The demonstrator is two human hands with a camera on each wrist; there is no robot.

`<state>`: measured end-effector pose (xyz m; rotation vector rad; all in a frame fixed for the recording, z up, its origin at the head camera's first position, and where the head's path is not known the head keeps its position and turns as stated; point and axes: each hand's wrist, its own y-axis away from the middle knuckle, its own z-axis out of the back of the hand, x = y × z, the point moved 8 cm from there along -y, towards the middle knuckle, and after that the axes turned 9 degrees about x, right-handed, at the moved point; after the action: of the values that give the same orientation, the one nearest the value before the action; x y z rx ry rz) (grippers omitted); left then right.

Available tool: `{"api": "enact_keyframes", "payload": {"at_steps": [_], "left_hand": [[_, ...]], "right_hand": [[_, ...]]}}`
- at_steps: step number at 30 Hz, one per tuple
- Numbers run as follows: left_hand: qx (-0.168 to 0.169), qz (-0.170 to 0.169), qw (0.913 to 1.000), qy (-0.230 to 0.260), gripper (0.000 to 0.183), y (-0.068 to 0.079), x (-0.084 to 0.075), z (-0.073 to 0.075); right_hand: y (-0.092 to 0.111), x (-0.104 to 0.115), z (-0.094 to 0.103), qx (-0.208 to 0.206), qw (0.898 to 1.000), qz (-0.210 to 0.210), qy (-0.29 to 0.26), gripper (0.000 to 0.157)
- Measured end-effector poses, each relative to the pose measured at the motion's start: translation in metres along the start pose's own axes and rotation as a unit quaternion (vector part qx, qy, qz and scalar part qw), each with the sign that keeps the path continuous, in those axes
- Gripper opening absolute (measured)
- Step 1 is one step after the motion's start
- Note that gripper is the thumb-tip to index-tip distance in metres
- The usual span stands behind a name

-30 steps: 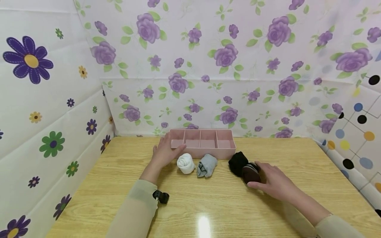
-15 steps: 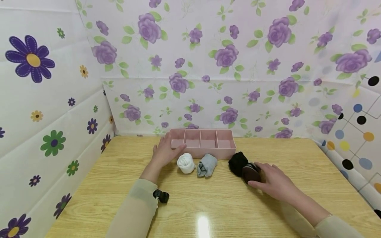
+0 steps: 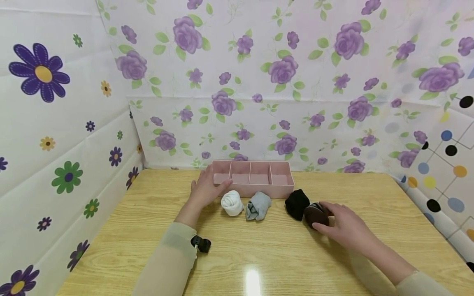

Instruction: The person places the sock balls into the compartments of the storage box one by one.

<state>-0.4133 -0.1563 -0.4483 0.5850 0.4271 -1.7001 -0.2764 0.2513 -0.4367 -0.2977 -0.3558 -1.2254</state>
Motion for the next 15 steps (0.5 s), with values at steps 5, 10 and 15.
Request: {"api": "enact_keyframes", "payload": {"at_steps": [5,10,15], "left_hand": [[0.001,0.001,1.0000,-0.003,0.111,0.001,-0.002,0.002],[0.003,0.004,1.0000,-0.003,0.111,0.002,-0.002,0.001],[0.007,0.004,1.0000,-0.001,0.110,0.002,-0.002,0.001]], "right_hand": [[0.002,0.005,0.009,-0.011,1.000,0.007,-0.021,0.073],[0.001,0.013,0.020,-0.030,0.999,0.014,-0.015,0.076],[-0.005,0.017,0.028,-0.043,0.999,0.017,-0.012,0.077]]}}
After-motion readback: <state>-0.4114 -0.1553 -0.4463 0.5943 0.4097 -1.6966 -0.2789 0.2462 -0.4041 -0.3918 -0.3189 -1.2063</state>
